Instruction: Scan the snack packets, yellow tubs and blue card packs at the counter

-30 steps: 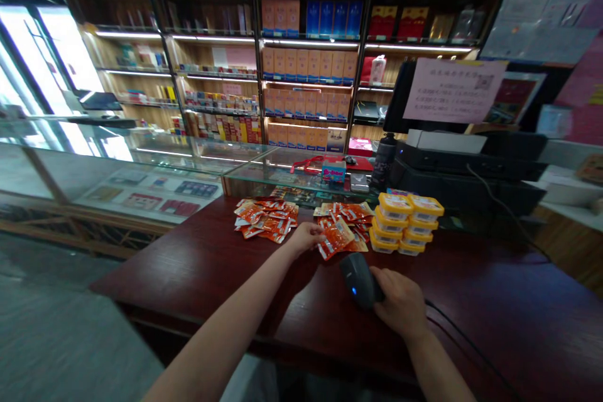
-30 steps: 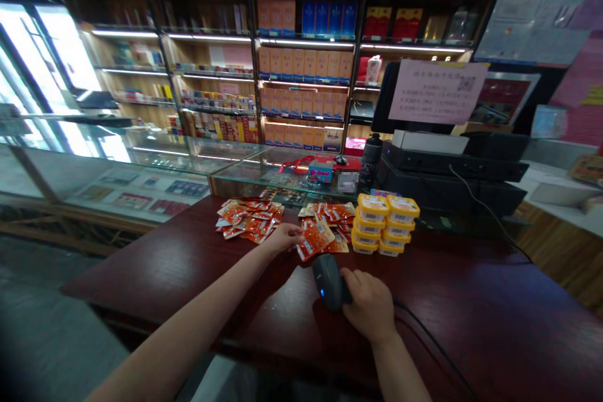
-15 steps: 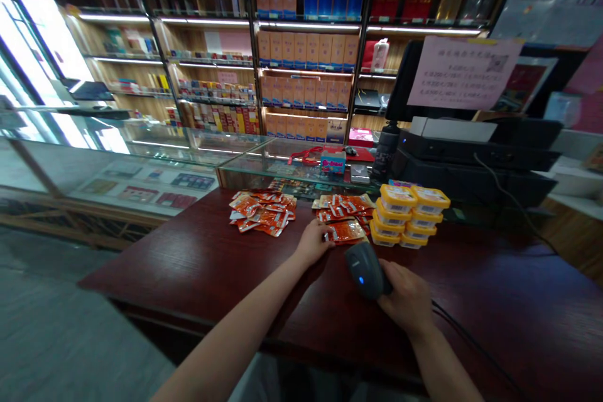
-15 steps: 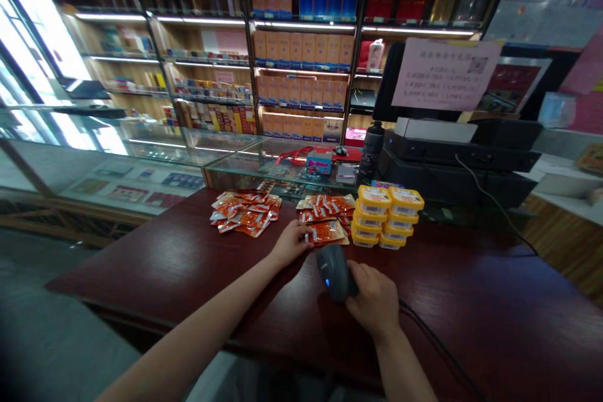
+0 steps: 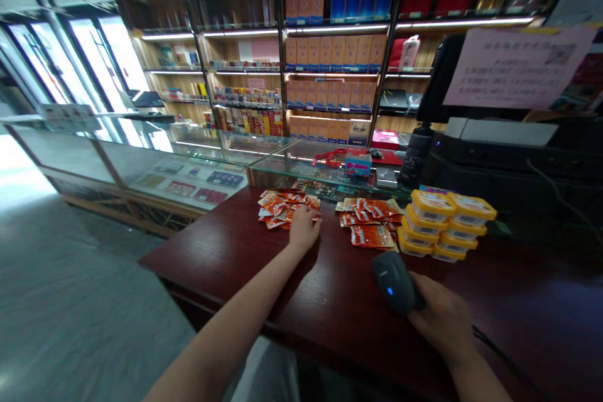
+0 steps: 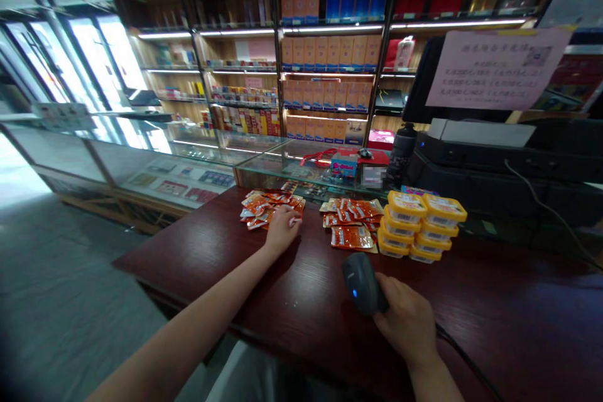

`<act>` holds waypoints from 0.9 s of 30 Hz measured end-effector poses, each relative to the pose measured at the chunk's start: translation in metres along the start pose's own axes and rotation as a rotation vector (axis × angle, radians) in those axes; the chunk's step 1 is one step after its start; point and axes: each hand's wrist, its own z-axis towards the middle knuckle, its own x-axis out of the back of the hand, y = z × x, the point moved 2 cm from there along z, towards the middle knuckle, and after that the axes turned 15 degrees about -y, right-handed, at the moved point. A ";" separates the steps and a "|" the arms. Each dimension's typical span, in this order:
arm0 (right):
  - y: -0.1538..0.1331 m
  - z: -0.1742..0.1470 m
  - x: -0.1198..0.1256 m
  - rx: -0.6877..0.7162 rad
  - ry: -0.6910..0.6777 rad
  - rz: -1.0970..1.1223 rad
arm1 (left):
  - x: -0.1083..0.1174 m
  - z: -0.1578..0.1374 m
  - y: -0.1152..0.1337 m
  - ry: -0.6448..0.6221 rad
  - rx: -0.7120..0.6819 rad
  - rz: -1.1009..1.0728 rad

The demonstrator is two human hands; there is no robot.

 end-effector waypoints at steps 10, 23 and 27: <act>0.002 0.000 -0.008 0.003 0.009 0.017 | 0.060 0.011 -0.071 -0.017 0.546 0.360; 0.002 0.001 -0.007 -0.022 -0.014 -0.005 | 0.065 -0.017 -0.038 0.271 0.012 -0.205; -0.003 0.004 -0.008 0.006 -0.075 -0.034 | 0.036 -0.037 -0.019 0.295 0.002 -0.490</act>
